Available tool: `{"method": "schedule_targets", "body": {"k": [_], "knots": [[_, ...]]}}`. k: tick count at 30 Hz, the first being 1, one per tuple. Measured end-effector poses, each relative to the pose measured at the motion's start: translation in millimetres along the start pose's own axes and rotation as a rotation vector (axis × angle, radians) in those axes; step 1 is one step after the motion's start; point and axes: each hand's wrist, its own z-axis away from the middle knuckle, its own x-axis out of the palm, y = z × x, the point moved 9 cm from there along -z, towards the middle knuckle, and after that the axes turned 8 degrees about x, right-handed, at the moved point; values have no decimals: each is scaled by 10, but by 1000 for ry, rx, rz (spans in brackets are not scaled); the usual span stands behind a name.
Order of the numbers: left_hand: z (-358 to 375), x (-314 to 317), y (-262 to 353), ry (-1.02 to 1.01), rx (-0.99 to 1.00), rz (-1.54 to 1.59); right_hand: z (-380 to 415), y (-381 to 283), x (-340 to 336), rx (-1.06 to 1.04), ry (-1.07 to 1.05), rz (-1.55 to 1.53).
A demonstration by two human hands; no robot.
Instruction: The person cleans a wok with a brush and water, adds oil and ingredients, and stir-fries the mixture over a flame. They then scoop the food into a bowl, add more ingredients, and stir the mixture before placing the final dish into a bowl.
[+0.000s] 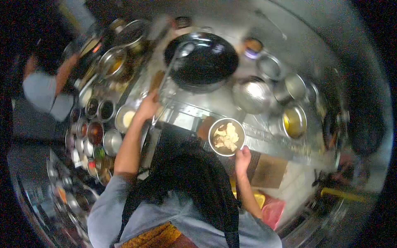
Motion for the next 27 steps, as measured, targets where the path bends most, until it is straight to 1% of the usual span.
{"method": "schedule_targets", "body": {"k": [1, 2, 3, 4, 5, 6, 7, 8, 9, 11, 12, 13, 14, 15, 16, 17, 18, 19, 20, 21, 22, 23, 25, 27], "knots": [[126, -16, 63, 0, -10, 56, -28, -42, 133, 7, -73, 47], [273, -25, 132, 32, -36, 225, -100, -51, 205, -34, -127, 62], [411, 59, 133, 9, -95, 356, -76, -206, 323, -23, -166, 65], [670, -121, 489, -80, -244, 513, -84, -296, 413, -17, -234, 132], [891, -253, 672, -74, -309, 602, 5, -429, 651, 47, -275, 45], [1104, -259, 681, 11, -270, 770, -67, -416, 805, 58, -366, 83], [1587, -350, 1017, -38, -388, 844, 183, -256, 583, 149, -389, 100], [1820, -516, 1144, 6, -373, 846, 119, -292, 785, 141, -491, 148], [1960, -666, 1303, 101, -363, 821, -1, -367, 954, 143, -570, 182], [2281, -962, 1604, 281, -320, 745, -82, -634, 1305, 194, -669, 242], [2422, -1141, 1836, 329, -356, 747, -86, -818, 1462, 229, -699, 276], [2513, -1352, 2078, 431, -367, 878, -282, -834, 1558, 241, -735, 308], [2985, -1505, 2285, 475, -371, 996, -221, -424, 1219, 150, -749, 380], [3266, -1487, 2331, 505, -364, 985, -313, -276, 1164, 16, -796, 457], [3381, -1492, 2245, 539, -320, 1185, 115, -413, 1490, 235, -825, 416], [3475, -1519, 2156, 570, -266, 1386, 199, -382, 1672, 243, -842, 432], [3765, -1570, 1944, 711, -619, 1222, 291, -317, 1879, 285, -897, 444], [3961, -1705, 1874, 871, -589, 1161, 410, -259, 2067, 326, -952, 445], [4201, -1806, 1815, 945, -665, 1034, 584, -247, 2251, 356, -1038, 484], [4554, -1977, 1855, 992, -721, 927, 813, -356, 2251, 337, -1029, 479], [4885, -2095, 1826, 1029, -878, 807, 911, -337, 2398, 291, -1044, 508], [5180, -2240, 1816, 1055, -1036, 678, 1010, -348, 2563, 249, -1055, 535], [5809, -2610, 1757, 945, -1156, 291, 1366, -327, 2807, 241, -1081, 499], [6185, -2874, 1541, 869, -1321, 193, 1575, -297, 3095, 218, -1120, 498]]}}
